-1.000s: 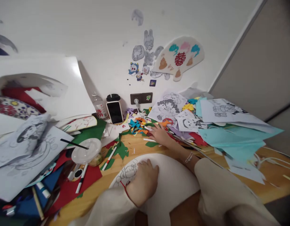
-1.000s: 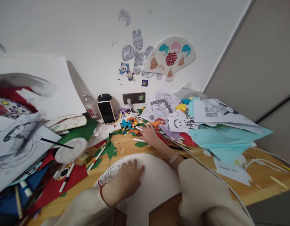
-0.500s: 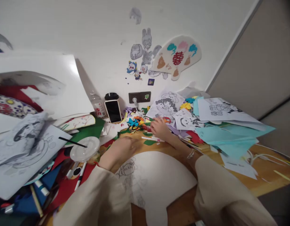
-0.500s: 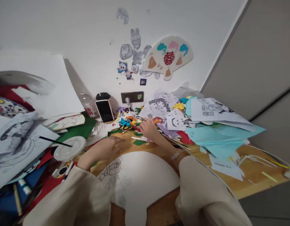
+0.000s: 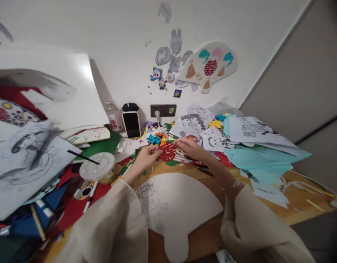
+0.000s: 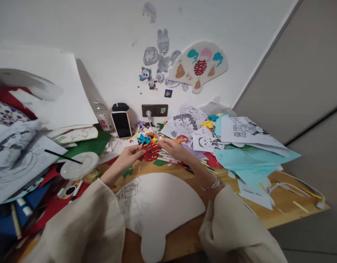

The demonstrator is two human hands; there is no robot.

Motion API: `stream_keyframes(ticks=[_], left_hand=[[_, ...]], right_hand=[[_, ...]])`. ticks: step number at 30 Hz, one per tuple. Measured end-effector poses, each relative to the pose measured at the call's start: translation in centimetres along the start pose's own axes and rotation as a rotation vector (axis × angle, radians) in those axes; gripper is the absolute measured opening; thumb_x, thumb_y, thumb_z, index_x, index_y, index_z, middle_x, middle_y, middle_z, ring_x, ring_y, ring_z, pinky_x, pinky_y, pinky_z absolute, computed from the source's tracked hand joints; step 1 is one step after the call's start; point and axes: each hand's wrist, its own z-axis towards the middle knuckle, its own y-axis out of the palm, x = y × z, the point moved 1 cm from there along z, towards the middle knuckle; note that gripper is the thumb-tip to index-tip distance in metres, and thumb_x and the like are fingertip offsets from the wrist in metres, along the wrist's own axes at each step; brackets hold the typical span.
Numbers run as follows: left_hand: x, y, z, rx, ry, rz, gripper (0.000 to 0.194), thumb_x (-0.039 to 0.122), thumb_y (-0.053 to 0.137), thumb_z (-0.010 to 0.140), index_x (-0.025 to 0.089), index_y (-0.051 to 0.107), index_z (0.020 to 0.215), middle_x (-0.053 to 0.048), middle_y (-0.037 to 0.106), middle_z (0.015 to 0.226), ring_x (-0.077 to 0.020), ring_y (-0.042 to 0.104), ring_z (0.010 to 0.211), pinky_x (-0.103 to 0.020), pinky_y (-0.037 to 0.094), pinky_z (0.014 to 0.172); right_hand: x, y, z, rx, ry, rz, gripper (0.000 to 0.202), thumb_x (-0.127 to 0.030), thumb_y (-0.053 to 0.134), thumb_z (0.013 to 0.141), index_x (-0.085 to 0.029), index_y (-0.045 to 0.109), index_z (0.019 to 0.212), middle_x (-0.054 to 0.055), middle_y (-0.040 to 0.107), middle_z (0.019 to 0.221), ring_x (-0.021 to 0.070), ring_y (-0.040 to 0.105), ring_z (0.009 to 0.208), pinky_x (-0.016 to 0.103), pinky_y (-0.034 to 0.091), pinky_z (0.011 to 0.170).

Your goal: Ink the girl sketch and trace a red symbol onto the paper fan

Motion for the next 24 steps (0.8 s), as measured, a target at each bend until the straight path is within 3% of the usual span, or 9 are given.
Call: stream_keyframes(ticks=[3,6,9,11,14,16,19,24], left_hand=[[1.0,0.1,-0.8,-0.099,-0.013,0.089,0.031,0.043,0.053,0.095,0.013,0.061,0.097,-0.001,0.063,0.084,-0.0116,0.061,0.070,-0.029,0.053,0.066],[2.5,-0.1,-2.6,-0.225,-0.010,0.246,0.029,0.041,0.054,0.094,0.013,0.062,0.094,0.000,0.063,0.080,-0.0119,0.061,0.068,-0.028,0.052,0.065],[4.4,0.8,-6.3,-0.288,0.012,0.458,0.024,0.033,0.053,0.092,0.014,0.065,0.097,-0.007,0.068,0.086,-0.0185,0.064,0.078,-0.032,0.051,0.073],[5.7,2.8,-9.6,-0.345,0.069,0.580,0.025,0.028,0.049,0.091,0.012,0.068,0.092,-0.014,0.069,0.094,-0.0249,0.066,0.087,-0.038,0.051,0.079],[6.7,7.4,-14.3,-0.506,0.220,0.656,0.034,0.030,0.059,0.084,0.012,0.066,0.112,-0.019,0.066,0.117,-0.0327,0.063,0.106,-0.044,0.050,0.089],[6.4,10.3,-16.1,-0.582,0.322,0.689,0.052,0.032,0.056,0.088,0.007,0.053,0.133,-0.025,0.044,0.143,-0.0376,0.045,0.131,-0.049,0.043,0.103],[4.4,12.7,-16.6,-0.580,0.362,0.743,0.051,0.027,0.044,0.096,0.004,0.043,0.141,-0.028,0.031,0.149,-0.0385,0.029,0.140,-0.054,0.033,0.111],[1.5,12.1,-16.0,-0.510,0.408,0.738,0.082,0.062,0.051,0.087,0.009,0.033,0.147,-0.031,0.013,0.152,-0.0453,0.010,0.142,-0.064,0.025,0.111]], right_hand=[[-0.7,0.8,-0.7,-0.125,0.042,0.181,0.039,-0.042,0.055,0.088,-0.016,0.055,0.117,0.004,0.065,0.094,0.0136,0.063,0.084,0.025,0.052,0.074],[-0.1,2.4,-2.2,-0.217,0.119,0.310,0.038,-0.039,0.065,0.080,-0.017,0.058,0.110,0.002,0.064,0.086,0.0118,0.062,0.075,0.023,0.050,0.066],[1.9,4.5,-4.4,-0.274,0.244,0.303,0.037,-0.038,0.070,0.075,-0.015,0.060,0.103,0.000,0.063,0.077,0.0095,0.059,0.063,0.020,0.047,0.057],[3.2,5.7,-6.0,-0.285,0.276,0.279,0.036,-0.037,0.072,0.072,-0.014,0.062,0.098,0.001,0.065,0.075,0.0106,0.060,0.062,0.021,0.048,0.056],[4.2,7.0,-7.6,-0.250,0.282,0.241,0.031,-0.037,0.070,0.075,-0.012,0.063,0.092,0.004,0.068,0.078,0.0113,0.062,0.064,0.022,0.050,0.058],[4.1,7.4,-8.1,-0.218,0.262,0.197,0.027,-0.037,0.068,0.078,-0.012,0.064,0.088,0.005,0.068,0.078,0.0101,0.060,0.062,0.021,0.048,0.058],[3.6,7.7,-8.2,-0.189,0.192,0.107,0.024,-0.037,0.068,0.079,-0.014,0.067,0.084,0.003,0.067,0.075,0.0097,0.056,0.061,0.022,0.044,0.058],[3.3,7.7,-7.9,-0.208,0.031,-0.008,0.020,-0.036,0.068,0.080,-0.017,0.069,0.083,0.003,0.068,0.081,0.0145,0.057,0.076,0.028,0.045,0.074]])
